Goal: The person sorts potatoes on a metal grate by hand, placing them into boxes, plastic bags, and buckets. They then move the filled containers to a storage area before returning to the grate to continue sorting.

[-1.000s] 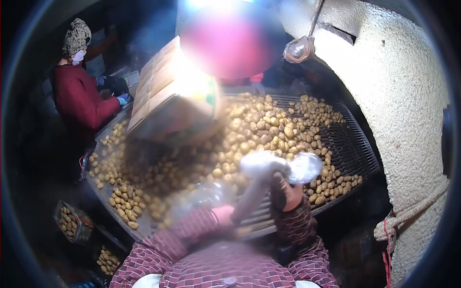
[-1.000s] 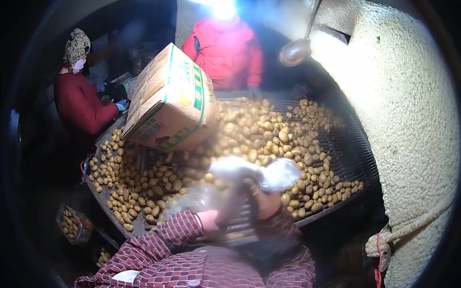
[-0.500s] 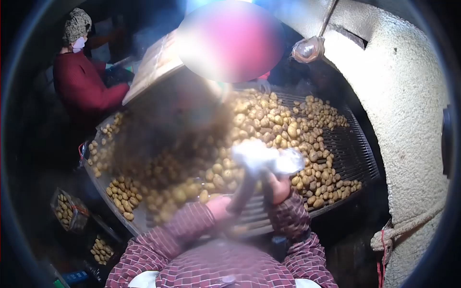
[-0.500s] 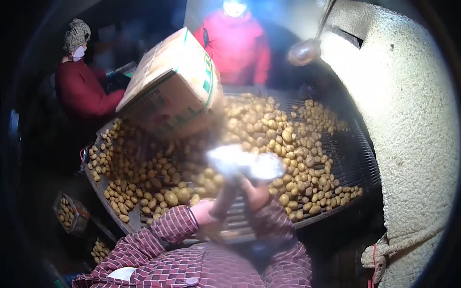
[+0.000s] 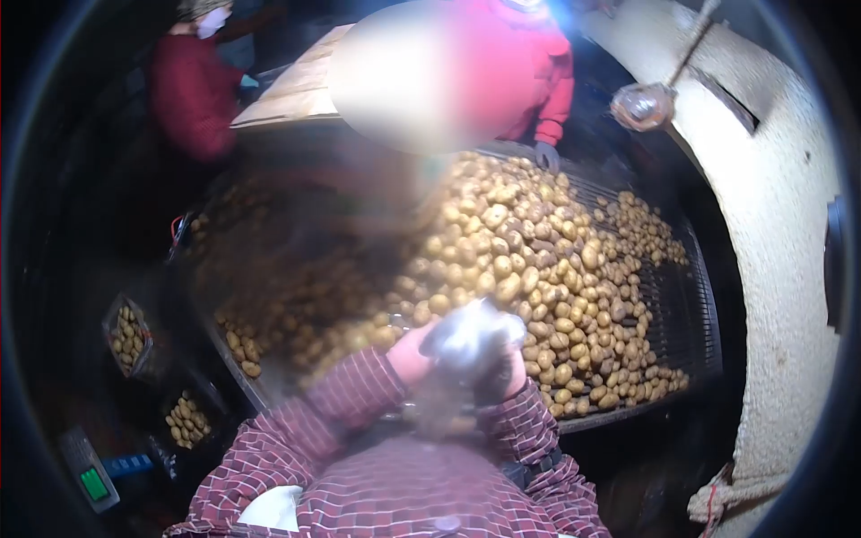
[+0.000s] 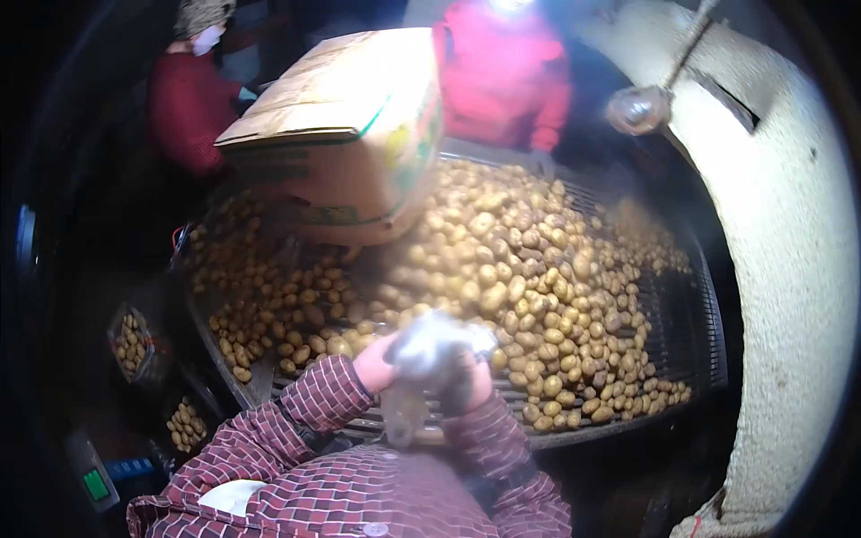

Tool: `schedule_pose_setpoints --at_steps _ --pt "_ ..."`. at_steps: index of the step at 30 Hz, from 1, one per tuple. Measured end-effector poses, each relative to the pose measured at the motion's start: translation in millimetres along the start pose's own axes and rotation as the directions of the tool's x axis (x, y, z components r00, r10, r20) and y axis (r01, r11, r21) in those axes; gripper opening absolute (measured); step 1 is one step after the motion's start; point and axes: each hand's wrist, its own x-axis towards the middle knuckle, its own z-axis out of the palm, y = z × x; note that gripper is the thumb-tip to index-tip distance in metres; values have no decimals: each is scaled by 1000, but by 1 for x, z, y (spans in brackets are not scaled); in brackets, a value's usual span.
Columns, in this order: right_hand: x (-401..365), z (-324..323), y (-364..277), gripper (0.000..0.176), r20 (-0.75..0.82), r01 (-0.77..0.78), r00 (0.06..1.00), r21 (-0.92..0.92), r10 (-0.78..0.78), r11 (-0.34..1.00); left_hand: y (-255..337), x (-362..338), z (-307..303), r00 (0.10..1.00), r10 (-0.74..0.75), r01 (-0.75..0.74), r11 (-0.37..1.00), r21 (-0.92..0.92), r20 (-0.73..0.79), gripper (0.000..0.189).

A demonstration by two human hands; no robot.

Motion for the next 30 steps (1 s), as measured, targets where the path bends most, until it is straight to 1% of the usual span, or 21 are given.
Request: schedule_pose_setpoints --at_steps 1,2,3,4,5,7,10,11,14,15,16,18,19,20,21,23,24,25,26,28,30 --pt "12 -9 2 59 90 -29 995 -79 36 996 -6 -3 -7 998 66 -57 958 283 -24 35" --pt "15 -16 4 56 96 -61 991 -293 93 954 -14 -7 -19 992 124 -85 835 544 -36 35" --pt "19 -18 5 53 101 -81 984 -495 150 865 -33 1 -51 997 -31 49 960 275 -71 33" --pt "20 -14 3 53 15 -107 982 -774 188 624 -38 -1 -64 995 -67 80 979 187 -76 33" --pt "18 -1 20 61 162 104 985 -842 65 529 -31 -7 -60 996 -64 74 981 177 -64 32" --pt "10 31 25 74 365 361 928 -931 74 57 -14 -23 -50 999 -43 44 961 274 -7 32" --pt "27 4 62 83 284 251 938 -952 197 176 23 -49 -23 986 -40 -58 831 554 163 31" --pt "27 -19 83 81 112 -69 951 -832 289 550 35 -57 -14 973 -52 -103 775 623 226 31" --pt "39 26 58 51 -173 -300 943 -813 285 499 75 -79 4 934 -42 -251 629 736 354 30" --pt "44 26 54 43 -41 -63 990 -984 134 166 88 -85 3 942 10 -274 600 752 336 30" --pt "49 25 49 36 154 160 987 -964 45 -214 102 -89 -2 958 99 -274 585 763 268 29" --pt "61 12 33 27 585 488 801 -762 -128 -426 124 -97 -36 936 352 -219 629 746 -21 29" --pt "58 -19 37 25 343 338 928 -939 -147 -54 131 -105 -67 840 508 -227 645 730 -189 34" --pt "55 -49 42 24 50 119 987 -870 -154 479 137 -113 -98 693 634 -244 655 715 -344 40" --pt "51 -79 46 23 -224 -16 963 -601 -149 799 146 -129 -109 539 756 -220 551 805 -371 40" --pt "65 -92 50 30 -139 19 973 -743 -182 669 161 -160 -124 221 907 -50 377 925 -358 40" --pt "61 -75 46 32 -59 63 975 -852 -214 520 158 -172 -127 144 930 24 338 941 -338 40" --pt "59 -67 45 35 30 115 972 -926 -232 359 153 -181 -127 111 939 90 316 944 -325 40" --pt "74 -85 47 40 76 128 987 -903 -143 410 143 -186 -124 108 943 141 300 944 -315 40" --pt "93 -26 28 37 68 -4 988 -882 137 470 117 -192 -109 130 944 204 275 940 -304 41" --pt "110 -15 37 38 133 -22 950 -874 283 486 89 -189 -88 184 936 233 254 939 -299 41"
